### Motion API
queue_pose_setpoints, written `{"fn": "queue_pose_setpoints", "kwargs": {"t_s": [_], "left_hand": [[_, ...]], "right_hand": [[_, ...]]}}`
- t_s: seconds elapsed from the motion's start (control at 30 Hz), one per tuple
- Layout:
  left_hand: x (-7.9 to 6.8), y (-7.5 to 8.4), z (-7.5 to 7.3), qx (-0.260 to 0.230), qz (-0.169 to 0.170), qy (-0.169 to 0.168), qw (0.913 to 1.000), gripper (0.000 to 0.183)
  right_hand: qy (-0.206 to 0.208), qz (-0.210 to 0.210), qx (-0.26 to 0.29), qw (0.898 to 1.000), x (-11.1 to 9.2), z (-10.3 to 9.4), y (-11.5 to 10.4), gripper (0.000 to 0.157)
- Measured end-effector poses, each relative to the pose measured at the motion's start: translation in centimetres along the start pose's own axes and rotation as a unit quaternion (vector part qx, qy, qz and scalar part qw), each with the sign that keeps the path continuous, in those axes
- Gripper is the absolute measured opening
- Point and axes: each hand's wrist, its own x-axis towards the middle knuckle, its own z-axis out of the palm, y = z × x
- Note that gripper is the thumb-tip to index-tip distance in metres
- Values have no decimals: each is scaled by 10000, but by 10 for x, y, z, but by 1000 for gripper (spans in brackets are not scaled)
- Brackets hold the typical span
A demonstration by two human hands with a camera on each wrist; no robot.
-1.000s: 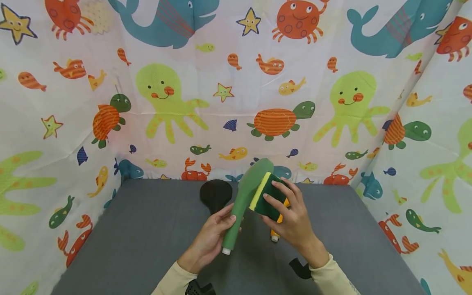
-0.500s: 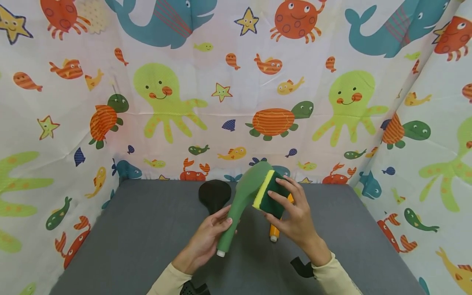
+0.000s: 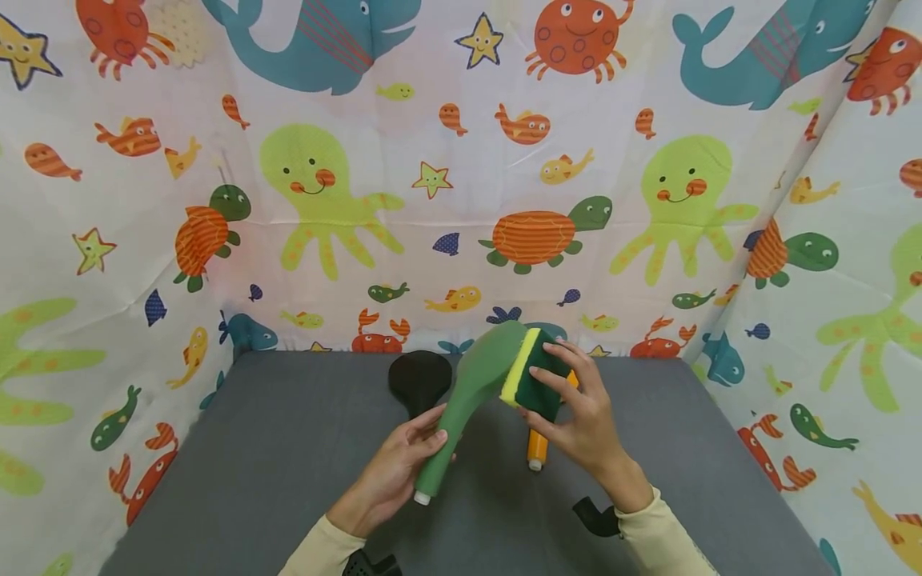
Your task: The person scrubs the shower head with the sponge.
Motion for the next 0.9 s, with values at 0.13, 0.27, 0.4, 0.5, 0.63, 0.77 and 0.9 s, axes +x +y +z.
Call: {"fn": "queue_pose_setpoints", "kwargs": {"t_s": [0.13,0.27,0.4,0.5,0.63,0.77,0.9], "left_hand": [[-1,0,-3,17,26,-63,10000,60],[-3,0,-6,33,11,-135,9999,61],[-4,1,-6,47,-22,-187,9998,62],[-4,1,-6,-8,-79,-219,9997,63],[-3,2,-6,-41,-116,-193,9997,63],[-3,1,-6,12,-103,-110,9999,63],[-1,1,-5,32,-66,-30,10000,63]], "right_hand": [[-14,27,27,10000,0,-1,2,51],[-10,29,90,10000,0,-3,5,51],[11,90,141,9999,0,-6,8,52],[32,167,232,9996,-1,-6,9,53],[34,281,383,9989,-2,-6,9,53],[52,339,414,9986,-3,-6,5,53],[31,302,326,9990,-4,-5,1,52]]}}
